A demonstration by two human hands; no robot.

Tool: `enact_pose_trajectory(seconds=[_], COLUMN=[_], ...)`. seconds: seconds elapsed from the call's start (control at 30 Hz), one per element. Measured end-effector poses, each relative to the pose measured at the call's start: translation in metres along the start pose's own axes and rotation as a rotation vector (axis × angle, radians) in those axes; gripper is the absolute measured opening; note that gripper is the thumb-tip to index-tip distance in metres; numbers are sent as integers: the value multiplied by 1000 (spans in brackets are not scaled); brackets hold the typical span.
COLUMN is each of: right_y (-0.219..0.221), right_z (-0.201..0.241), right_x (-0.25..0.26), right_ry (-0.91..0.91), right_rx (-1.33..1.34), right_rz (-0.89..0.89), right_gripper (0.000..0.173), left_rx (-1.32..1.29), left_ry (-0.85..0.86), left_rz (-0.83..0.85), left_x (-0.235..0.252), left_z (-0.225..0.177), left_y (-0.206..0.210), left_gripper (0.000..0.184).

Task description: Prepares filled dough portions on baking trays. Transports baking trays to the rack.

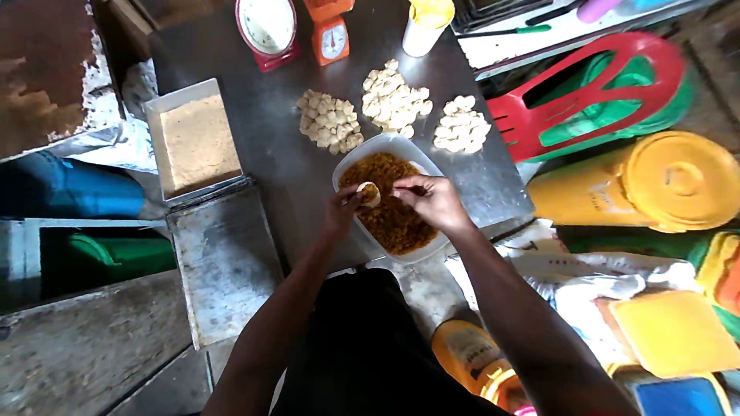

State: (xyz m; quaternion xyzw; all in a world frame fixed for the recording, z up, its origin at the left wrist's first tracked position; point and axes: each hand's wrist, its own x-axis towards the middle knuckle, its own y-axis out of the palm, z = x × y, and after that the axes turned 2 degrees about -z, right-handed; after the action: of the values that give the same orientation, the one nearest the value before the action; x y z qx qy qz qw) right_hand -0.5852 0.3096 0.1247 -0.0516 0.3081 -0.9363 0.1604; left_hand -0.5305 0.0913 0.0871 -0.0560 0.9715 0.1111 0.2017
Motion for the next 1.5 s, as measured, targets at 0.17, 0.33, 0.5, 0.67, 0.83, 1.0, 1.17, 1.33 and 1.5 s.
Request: enact_pose_trajectory(seconds=[0.17, 0.33, 0.5, 0.67, 0.83, 1.0, 1.17, 1.33, 1.5], right_y=[9, 8, 13, 24, 24, -3, 1, 38, 54], right_z=[12, -11, -9, -6, -4, 8, -41, -55, -62], right_x=[5, 7, 2, -3, -5, -8, 9, -1, 6], right_ry=[-10, 171, 293, 264, 189, 167, 25, 105, 93], right_rx=[-86, 164, 491, 462, 355, 406, -246, -655, -740], right_rz=[32, 90, 108, -54, -74, 207, -38, 237, 274], right_gripper=[13, 49, 30, 23, 19, 46, 22, 24, 16], left_rx=[-34, -104, 23, 171, 238, 276, -14, -100, 77], left_ry=[-16, -5, 73, 148, 142, 238, 131, 51, 87], left_rz=[29, 60, 73, 58, 65, 5, -10, 7, 35], left_x=[3, 4, 4, 6, 1, -6, 13, 1, -13], left_z=[7, 10, 9, 10, 1, -9, -4, -7, -14], left_y=[16, 20, 25, 26, 28, 14, 2, -2, -8], left_gripper=[30, 30, 29, 29, 31, 29, 30, 37, 44])
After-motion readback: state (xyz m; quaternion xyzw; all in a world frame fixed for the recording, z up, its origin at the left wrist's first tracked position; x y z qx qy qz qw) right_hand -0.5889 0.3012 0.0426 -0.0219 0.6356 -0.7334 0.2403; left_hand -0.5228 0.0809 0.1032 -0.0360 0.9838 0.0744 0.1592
